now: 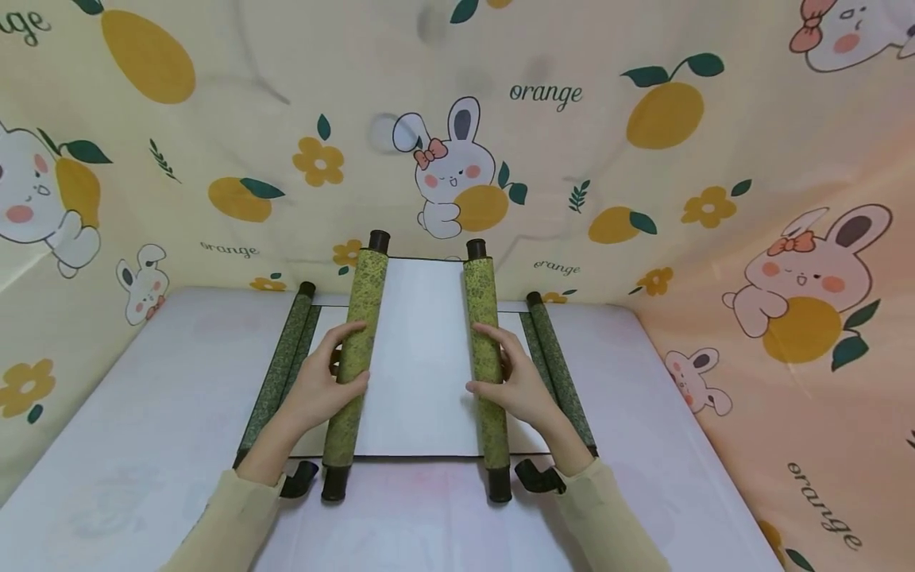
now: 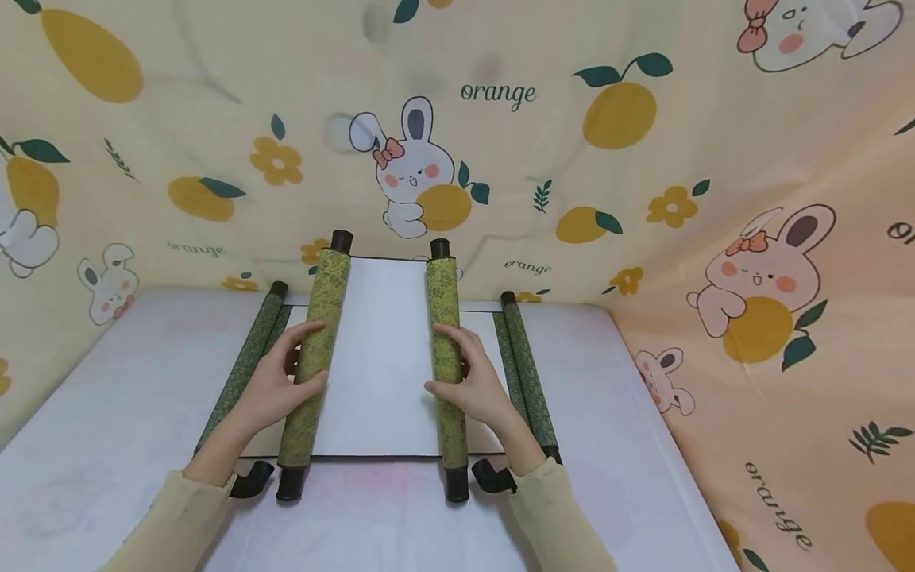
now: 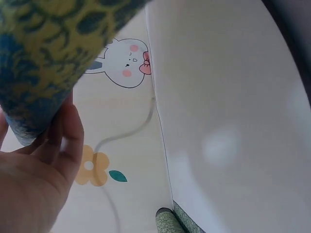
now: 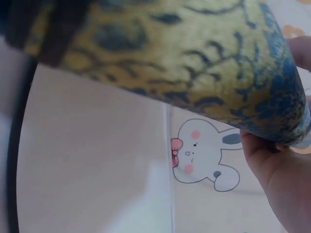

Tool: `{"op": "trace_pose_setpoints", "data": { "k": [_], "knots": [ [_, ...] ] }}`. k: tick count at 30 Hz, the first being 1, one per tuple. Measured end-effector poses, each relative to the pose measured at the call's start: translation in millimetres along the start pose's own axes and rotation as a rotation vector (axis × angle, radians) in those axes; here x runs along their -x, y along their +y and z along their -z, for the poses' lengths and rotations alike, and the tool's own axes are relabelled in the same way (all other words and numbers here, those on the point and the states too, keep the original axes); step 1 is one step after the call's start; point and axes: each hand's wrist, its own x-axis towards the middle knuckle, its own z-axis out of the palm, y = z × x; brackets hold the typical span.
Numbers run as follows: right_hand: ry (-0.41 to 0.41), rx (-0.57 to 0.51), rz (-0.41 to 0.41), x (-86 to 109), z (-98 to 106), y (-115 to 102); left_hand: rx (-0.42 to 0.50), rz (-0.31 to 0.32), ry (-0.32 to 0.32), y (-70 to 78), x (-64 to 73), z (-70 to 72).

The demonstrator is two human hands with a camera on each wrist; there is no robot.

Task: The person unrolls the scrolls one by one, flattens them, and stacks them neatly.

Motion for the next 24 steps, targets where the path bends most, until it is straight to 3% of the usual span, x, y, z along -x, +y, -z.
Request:
{"op": "trace_pose_setpoints", "data": {
  "k": [8, 15, 24],
  "knots": [
    [0.016, 0.0, 0.012, 1.4, 1.3, 0.6, 0.04, -0.035, -0.005, -3.4, 1.0, 8.2],
    [0.017, 0.017, 0.007, 3.6, 4.1, 1.9, -0.034, -0.095, -0.002, -8.1, 2.1, 13.2],
    [0.019, 0.01, -0.035, 4.9, 7.2, 0.7, -0.081, -0.082, -0.004, -7.3, 1.3, 14.1]
  ]
}}
